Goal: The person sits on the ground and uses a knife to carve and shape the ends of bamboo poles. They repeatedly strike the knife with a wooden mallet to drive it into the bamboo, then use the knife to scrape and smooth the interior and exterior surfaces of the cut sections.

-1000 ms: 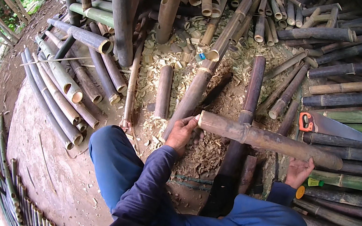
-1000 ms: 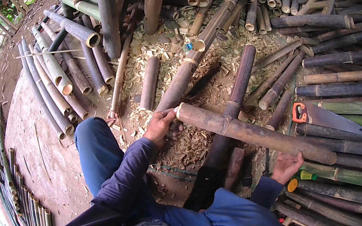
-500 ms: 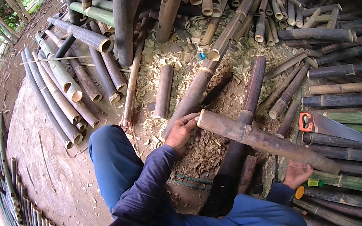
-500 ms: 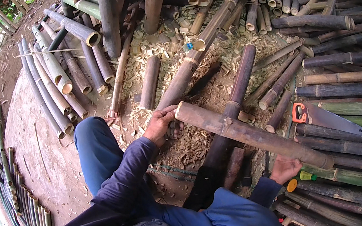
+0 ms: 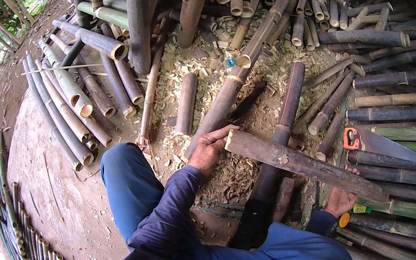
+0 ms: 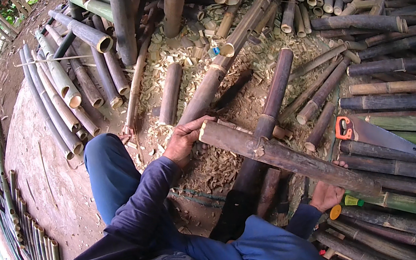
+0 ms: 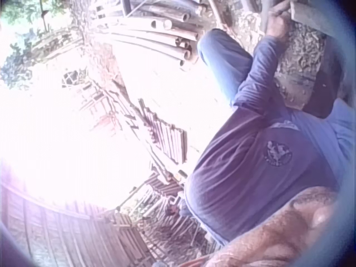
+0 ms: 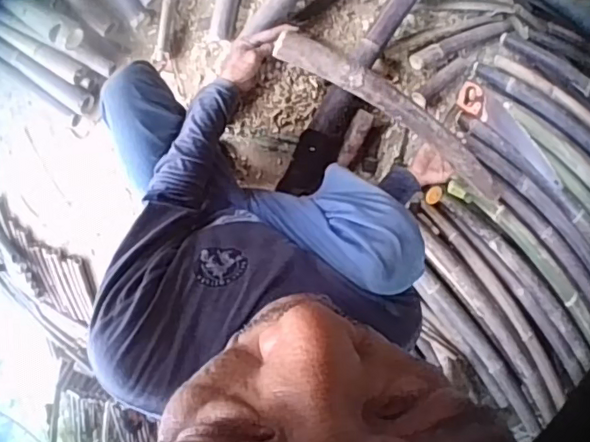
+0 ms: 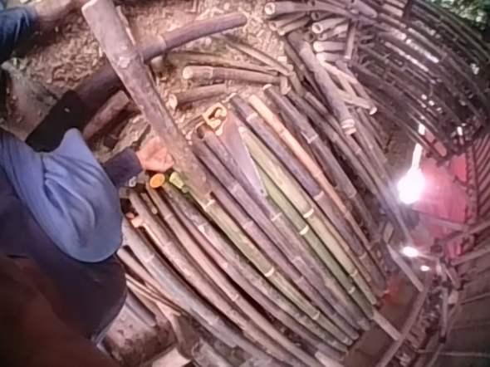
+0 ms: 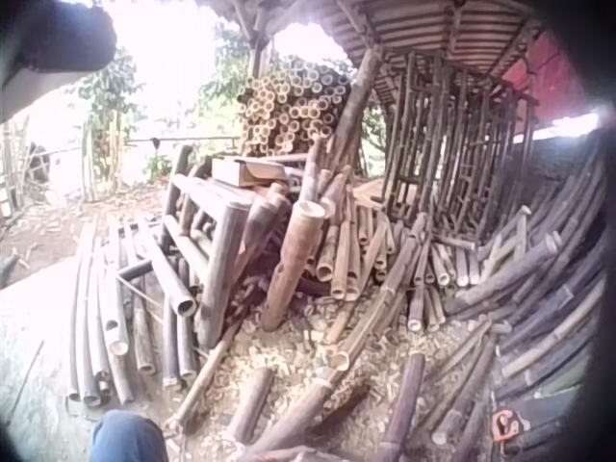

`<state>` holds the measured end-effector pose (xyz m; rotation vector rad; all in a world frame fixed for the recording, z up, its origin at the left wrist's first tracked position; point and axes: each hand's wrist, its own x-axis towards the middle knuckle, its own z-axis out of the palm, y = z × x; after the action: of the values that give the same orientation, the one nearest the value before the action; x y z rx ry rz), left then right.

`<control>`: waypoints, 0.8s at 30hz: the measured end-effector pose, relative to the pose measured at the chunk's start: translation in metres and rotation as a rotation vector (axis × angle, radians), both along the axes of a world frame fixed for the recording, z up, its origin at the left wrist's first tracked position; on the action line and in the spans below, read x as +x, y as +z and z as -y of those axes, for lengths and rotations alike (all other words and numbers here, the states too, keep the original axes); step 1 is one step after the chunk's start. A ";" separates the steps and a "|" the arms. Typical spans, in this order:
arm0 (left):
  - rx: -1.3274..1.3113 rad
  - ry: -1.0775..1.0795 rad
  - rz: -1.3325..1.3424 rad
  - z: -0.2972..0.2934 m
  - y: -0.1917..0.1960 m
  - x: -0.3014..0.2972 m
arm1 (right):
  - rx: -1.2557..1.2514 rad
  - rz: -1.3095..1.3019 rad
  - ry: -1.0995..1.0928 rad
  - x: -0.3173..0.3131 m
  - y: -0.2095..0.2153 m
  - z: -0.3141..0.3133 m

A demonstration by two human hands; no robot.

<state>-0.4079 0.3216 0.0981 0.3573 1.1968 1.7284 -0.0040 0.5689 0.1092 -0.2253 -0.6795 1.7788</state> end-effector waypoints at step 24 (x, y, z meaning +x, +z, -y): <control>-0.176 0.079 -0.007 -0.005 -0.010 0.004 | -0.597 0.795 -0.360 -0.005 0.025 -0.006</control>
<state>-0.4035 0.3261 0.0877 0.2125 1.3731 1.6741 -0.0092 0.5750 0.1340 -1.4197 -0.5729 1.4655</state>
